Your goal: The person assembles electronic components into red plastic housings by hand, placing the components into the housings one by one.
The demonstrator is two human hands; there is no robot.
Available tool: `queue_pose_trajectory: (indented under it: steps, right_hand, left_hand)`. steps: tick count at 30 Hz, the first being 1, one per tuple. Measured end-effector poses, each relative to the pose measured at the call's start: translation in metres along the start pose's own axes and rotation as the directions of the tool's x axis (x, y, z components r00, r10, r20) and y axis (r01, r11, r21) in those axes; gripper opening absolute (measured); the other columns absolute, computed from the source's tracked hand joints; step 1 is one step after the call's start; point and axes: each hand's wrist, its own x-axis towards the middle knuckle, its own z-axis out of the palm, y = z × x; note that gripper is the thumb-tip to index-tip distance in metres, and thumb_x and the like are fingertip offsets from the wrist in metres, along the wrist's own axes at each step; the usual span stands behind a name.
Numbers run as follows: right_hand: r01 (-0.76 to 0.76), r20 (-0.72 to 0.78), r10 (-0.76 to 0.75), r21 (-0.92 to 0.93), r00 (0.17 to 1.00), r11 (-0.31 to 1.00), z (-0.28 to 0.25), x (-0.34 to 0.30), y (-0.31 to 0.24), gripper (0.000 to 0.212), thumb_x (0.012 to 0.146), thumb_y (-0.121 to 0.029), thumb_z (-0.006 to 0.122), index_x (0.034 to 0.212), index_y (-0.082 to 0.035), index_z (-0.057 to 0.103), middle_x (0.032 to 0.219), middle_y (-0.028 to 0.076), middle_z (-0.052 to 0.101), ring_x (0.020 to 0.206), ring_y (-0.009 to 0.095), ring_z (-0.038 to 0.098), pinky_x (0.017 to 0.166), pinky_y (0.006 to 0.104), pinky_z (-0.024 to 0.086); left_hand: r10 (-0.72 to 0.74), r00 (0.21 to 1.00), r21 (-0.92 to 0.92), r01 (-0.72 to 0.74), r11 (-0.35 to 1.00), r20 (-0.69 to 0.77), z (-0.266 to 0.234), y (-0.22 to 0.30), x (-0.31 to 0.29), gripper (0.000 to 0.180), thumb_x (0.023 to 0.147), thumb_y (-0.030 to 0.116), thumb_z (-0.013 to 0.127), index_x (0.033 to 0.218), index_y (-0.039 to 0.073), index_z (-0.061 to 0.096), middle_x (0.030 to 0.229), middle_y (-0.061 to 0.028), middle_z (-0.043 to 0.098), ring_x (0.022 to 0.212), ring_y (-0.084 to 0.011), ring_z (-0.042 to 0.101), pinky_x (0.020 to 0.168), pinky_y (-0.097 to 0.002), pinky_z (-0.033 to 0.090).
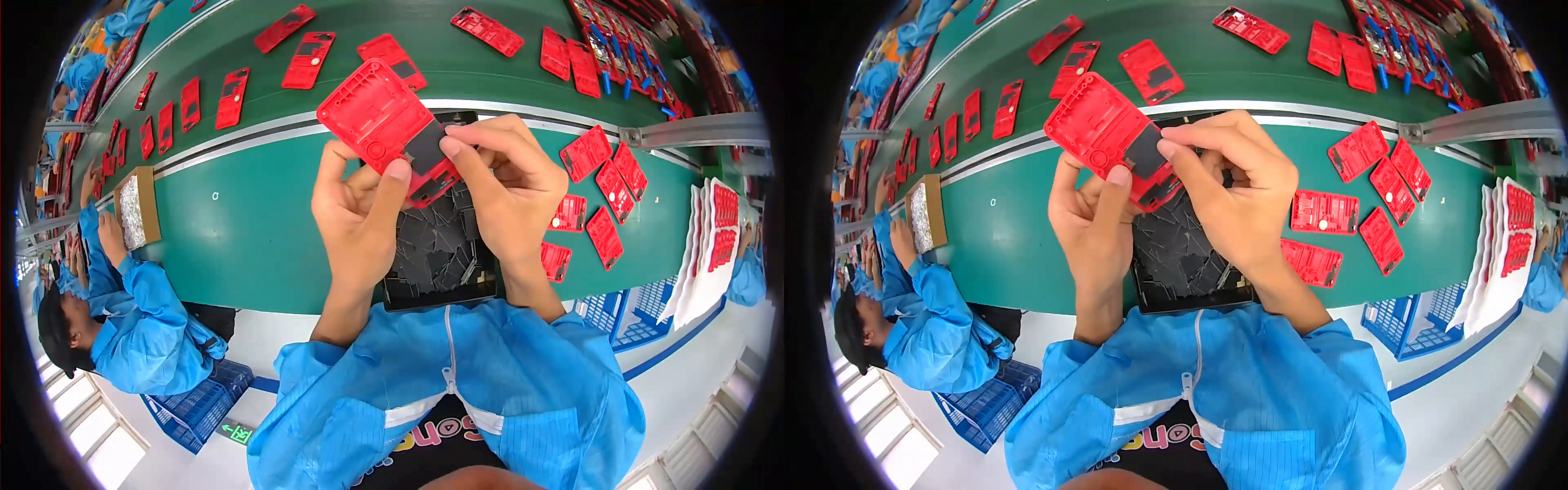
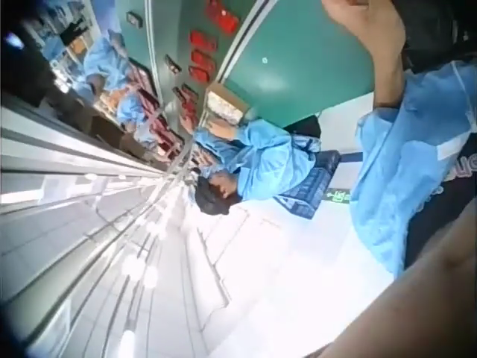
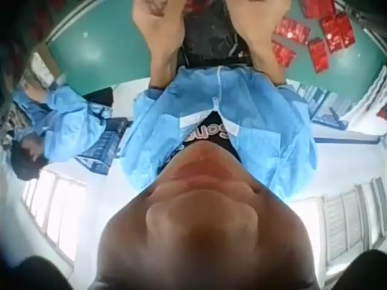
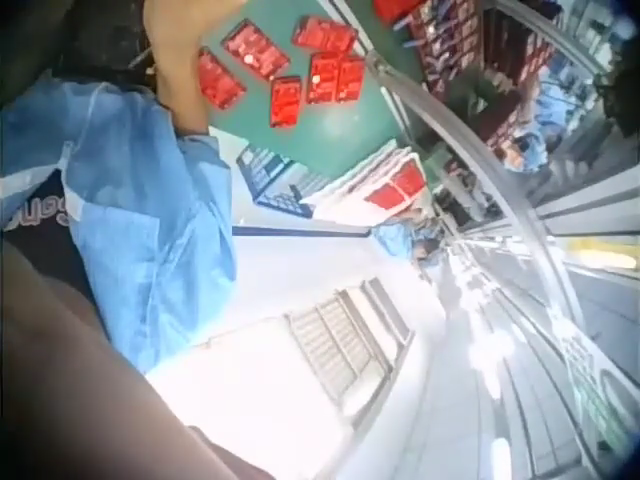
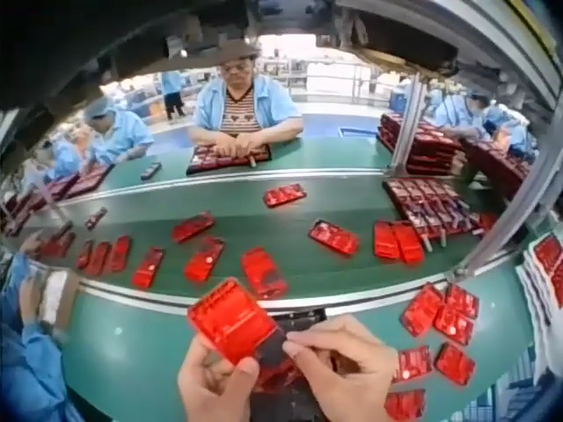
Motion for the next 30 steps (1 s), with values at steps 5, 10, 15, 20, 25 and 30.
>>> queue_pose_trajectory:
  steps: [5,10,15,20,25,30]
  right_hand:
    - [0.067,-0.066,-0.067,-0.008,0.996,0.998,0.002,-0.004,0.006,0.017,0.083,0.009,0.078,0.098,0.001,0.077,0.087,0.001,0.063,0.059,-0.001,0.042,0.051,0.0187,0.029]
    - [0.056,-0.053,-0.057,-0.020,0.997,0.998,0.001,-0.003,0.005,0.019,0.083,0.008,0.077,0.099,-0.001,0.078,0.087,0.001,0.064,0.058,0.000,0.042,0.051,0.0186,0.029]
    - [0.098,0.013,-0.097,-0.155,0.995,0.983,0.002,-0.002,0.000,0.020,0.083,0.008,0.077,0.100,-0.001,0.078,0.089,0.001,0.065,0.059,0.000,0.042,0.050,0.0188,0.028]
    - [0.059,-0.040,-0.061,-0.045,0.997,0.997,0.001,-0.004,0.006,0.021,0.082,0.008,0.078,0.101,-0.002,0.078,0.090,0.003,0.066,0.057,0.000,0.042,0.050,0.0191,0.028]
    - [0.131,-0.011,-0.133,-0.132,0.991,0.983,0.006,-0.006,0.001,0.022,0.081,0.010,0.078,0.100,-0.001,0.078,0.089,0.003,0.064,0.056,0.000,0.043,0.050,0.0197,0.029]
    - [0.227,0.064,-0.218,-0.216,0.974,0.950,0.002,-0.004,-0.001,0.024,0.080,0.012,0.077,0.099,-0.001,0.078,0.088,0.003,0.061,0.057,0.002,0.046,0.050,0.0205,0.033]
  left_hand:
    - [-0.001,1.000,-0.011,0.001,1.000,0.010,0.002,-0.002,0.000,0.024,0.100,-0.002,0.061,0.118,0.000,0.046,0.111,-0.0214,0.073,0.100,-0.0163,0.070,0.086,-0.0282,0.057]
    - [-0.002,1.000,-0.011,0.002,1.000,0.013,0.002,-0.001,0.000,0.024,0.100,-0.001,0.062,0.118,0.000,0.046,0.111,-0.0213,0.073,0.099,-0.0166,0.070,0.086,-0.0285,0.058]
    - [0.026,1.000,-0.022,-0.026,0.999,0.015,-0.002,-0.002,0.000,0.024,0.100,-0.002,0.062,0.118,0.001,0.046,0.111,-0.0210,0.073,0.099,-0.0168,0.071,0.086,-0.0292,0.058]
    - [0.002,1.000,-0.014,-0.002,1.000,0.006,0.000,-0.003,-0.001,0.025,0.100,-0.002,0.062,0.119,0.000,0.046,0.110,-0.0205,0.073,0.099,-0.0159,0.070,0.085,-0.0282,0.057]
    - [0.000,1.000,0.001,0.000,1.000,0.010,-0.005,0.001,-0.002,0.024,0.100,-0.001,0.062,0.118,0.000,0.047,0.109,-0.0195,0.073,0.096,-0.0144,0.070,0.083,-0.0274,0.057]
    - [0.033,0.999,0.005,-0.033,0.999,-0.011,-0.004,0.000,-0.002,0.024,0.100,-0.002,0.061,0.120,0.000,0.048,0.108,-0.0184,0.073,0.093,-0.0123,0.070,0.081,-0.0262,0.056]
